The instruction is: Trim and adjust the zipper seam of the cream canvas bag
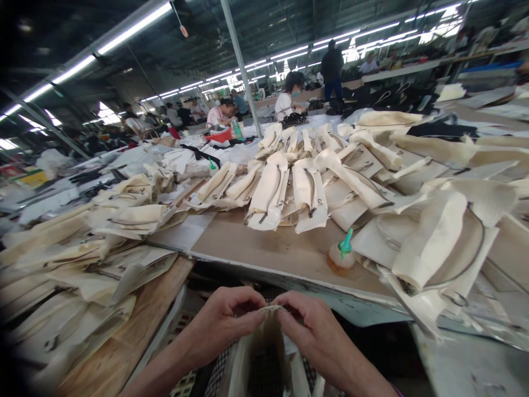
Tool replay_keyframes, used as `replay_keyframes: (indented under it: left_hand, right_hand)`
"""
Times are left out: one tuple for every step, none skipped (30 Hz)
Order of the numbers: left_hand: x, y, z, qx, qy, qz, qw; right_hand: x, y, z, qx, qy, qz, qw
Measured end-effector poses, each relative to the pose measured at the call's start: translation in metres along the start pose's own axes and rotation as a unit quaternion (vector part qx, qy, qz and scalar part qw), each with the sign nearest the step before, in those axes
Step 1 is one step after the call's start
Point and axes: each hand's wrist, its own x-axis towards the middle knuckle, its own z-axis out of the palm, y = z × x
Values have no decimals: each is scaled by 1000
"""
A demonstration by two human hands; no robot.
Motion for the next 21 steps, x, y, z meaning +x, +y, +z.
replay_keyframes:
  left_hand:
    - [0,-1,0,-10,0,-2,1000]
    - [0,-1,1,-20,0,-3,1000]
    - [0,-2,1,-30,2,-4,1000]
    - [0,-3,1,-38,5,-5,999]
    - [0,-3,2,-44,8,-7,999]
    - [-1,-4,2,-47,10,-10,999]
    - [-1,-4,2,-48,12,-14,999]
    - [-1,-5,2,-46,15,-16,999]
    - [-1,-5,2,-42,17,-18,999]
    - [-1,-5,2,-37,20,-18,999]
    - [-1,-5,2,-33,22,-17,999]
    - [-1,-5,2,-31,22,-15,999]
    - [-1,-6,2,-31,21,-14,999]
    - [-1,-6,2,-33,19,-14,999]
    - [0,-6,1,-37,19,-15,999]
    - [0,-6,1,-42,19,-17,999]
    - [0,-6,1,-49,22,-19,998]
    - [0,-6,2,-56,27,-23,998]
    - [0,-7,3,-62,34,-26,997]
    - [-2,-7,4,-68,41,-28,996]
    - [-3,-8,5,-71,51,-29,996]
  right_hand:
    - [-1,0,1,-6,2,-5,1000]
    - [-1,0,1,-14,5,-9,1000]
    - [-2,0,2,-24,7,-13,1000]
    - [-3,0,3,-34,10,-18,999]
    - [-3,0,4,-44,12,-24,999]
    - [-3,0,5,-52,15,-30,998]
    - [-2,1,6,-57,18,-34,998]
    - [-2,1,6,-61,21,-38,997]
    - [-1,2,7,-64,24,-40,997]
    - [0,2,8,-67,27,-41,997]
    - [1,2,9,-69,29,-40,996]
    - [2,2,10,-68,30,-37,997]
    - [2,2,10,-65,33,-31,997]
    - [3,1,11,-58,37,-25,997]
    - [4,1,11,-48,43,-16,998]
    - [5,1,11,-36,50,-7,998]
    - [6,2,11,-25,54,1,998]
    - [6,3,11,-18,55,6,998]
    - [6,5,10,-15,48,8,999]
    - [5,8,11,-16,37,9,999]
    - [4,10,11,-27,21,9,999]
